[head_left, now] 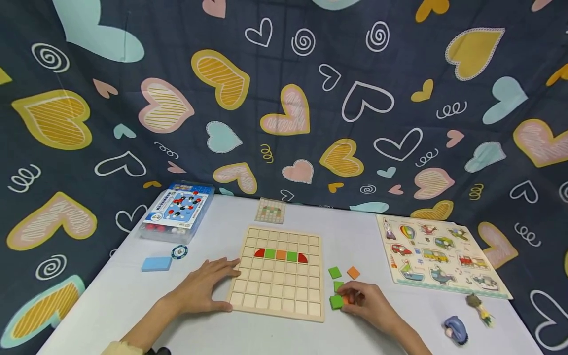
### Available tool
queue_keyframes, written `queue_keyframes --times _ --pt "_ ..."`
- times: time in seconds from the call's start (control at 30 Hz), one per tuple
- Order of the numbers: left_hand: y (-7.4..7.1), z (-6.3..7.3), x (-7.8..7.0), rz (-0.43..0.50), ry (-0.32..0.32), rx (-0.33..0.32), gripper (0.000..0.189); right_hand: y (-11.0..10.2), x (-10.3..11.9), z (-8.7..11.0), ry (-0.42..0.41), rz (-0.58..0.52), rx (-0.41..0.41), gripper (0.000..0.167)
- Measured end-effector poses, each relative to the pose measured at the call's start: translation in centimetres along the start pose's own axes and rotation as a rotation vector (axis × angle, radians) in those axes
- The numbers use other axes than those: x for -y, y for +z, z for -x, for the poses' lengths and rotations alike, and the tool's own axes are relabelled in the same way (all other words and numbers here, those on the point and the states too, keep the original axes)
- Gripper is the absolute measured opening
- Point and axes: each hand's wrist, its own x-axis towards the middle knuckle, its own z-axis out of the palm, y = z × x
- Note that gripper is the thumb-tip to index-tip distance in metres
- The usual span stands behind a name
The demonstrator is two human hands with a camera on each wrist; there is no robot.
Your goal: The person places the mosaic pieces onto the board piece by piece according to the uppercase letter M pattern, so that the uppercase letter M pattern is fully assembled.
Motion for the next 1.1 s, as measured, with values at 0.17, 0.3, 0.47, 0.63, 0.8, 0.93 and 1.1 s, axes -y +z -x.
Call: queue_keyframes --times 0.17,0.3,0.47,0.63,0.8,0.93,1.1 --pt "0.1 0.0 0.0 -0.003 0.011 -0.020 0.074 1.2 0.6 -0.3 0.142 -0.181 -0.139 0.037" --pt "0.1 -0.1 -0.1 0.003 0.003 -0.006 0.074 2.8 1.6 -1.3 0.225 -0.352 -0.238 0.041" --pt "0.0 0.0 -0.4 0.012 -0.004 0.016 0.074 4.9 2.9 -2.8 0.252 -0.440 -0.333 0.040" --pt "-0.2 -0.1 -0.5 0.012 -0.005 0.013 0.074 6.2 3.8 -4.9 0.203 -0.381 -0.342 0.036" --pt "-0.1 -0.1 -0.4 0.021 -0.009 0.013 0.073 7.4 4.6 -6.5 0.141 -0.335 -0.311 0.035" --pt "-0.1 -0.1 -0.4 0.018 -0.013 0.011 0.074 8.5 5.1 -7.8 0.103 -0.304 -0.311 0.034" --pt "0.0 0.0 -0.5 0.025 -0.018 0.005 0.074 9.7 5.7 -9.4 0.083 -0.282 -0.298 0.032"
